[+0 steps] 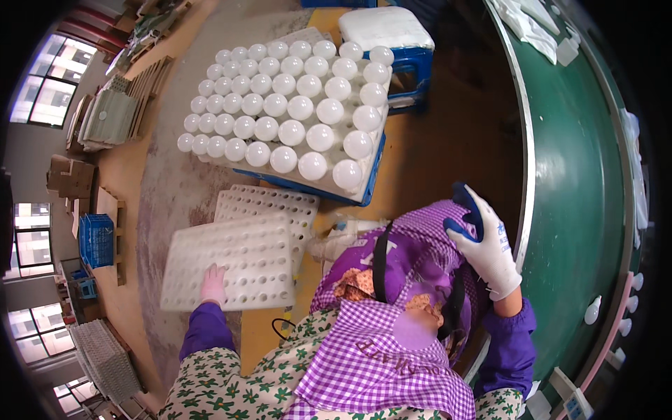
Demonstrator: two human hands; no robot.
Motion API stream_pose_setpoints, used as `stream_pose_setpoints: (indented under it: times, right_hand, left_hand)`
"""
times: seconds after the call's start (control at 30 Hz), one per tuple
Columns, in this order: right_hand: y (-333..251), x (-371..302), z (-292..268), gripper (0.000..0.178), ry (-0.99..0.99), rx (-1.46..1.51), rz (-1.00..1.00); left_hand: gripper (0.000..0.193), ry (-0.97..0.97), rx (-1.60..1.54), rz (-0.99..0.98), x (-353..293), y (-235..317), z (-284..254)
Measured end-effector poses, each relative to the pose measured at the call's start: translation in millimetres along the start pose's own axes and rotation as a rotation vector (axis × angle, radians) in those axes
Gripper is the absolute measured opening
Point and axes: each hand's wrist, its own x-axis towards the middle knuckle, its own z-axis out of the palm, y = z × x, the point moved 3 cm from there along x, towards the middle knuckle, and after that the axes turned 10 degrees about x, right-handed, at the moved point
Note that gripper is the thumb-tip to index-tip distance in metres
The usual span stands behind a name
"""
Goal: The person assembles light bulb components on a production line and places the completed light bulbs into a plastic tray, using pliers to manipulate the components.
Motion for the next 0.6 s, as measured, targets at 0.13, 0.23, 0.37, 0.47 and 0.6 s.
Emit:
stream_pose_setpoints:
  times: [0.13,0.23,0.37,0.47,0.6]
  right_hand:
    - [14,15,16,0.057,-0.001,0.184,0.164]
    - [9,45,55,0.047,-0.105,0.238,0.174]
    - [42,92,89,0.035,-0.025,0.690,0.313]
    - [54,124,98,0.025,0.063,0.780,0.417]
    - [61,149,106,0.016,0.061,0.767,0.406]
  left_hand:
    - [0.048,-0.035,-0.472,-0.190,119,24,-44]
    - [0.046,0.273,-0.900,-0.180,180,-27,-54]
    - [0.045,0.071,-2.075,-0.404,245,3,-116]
    - [0.042,-0.021,-2.245,-0.337,262,57,-155]
    - [0.034,-0.091,-2.258,-0.308,263,72,-173]
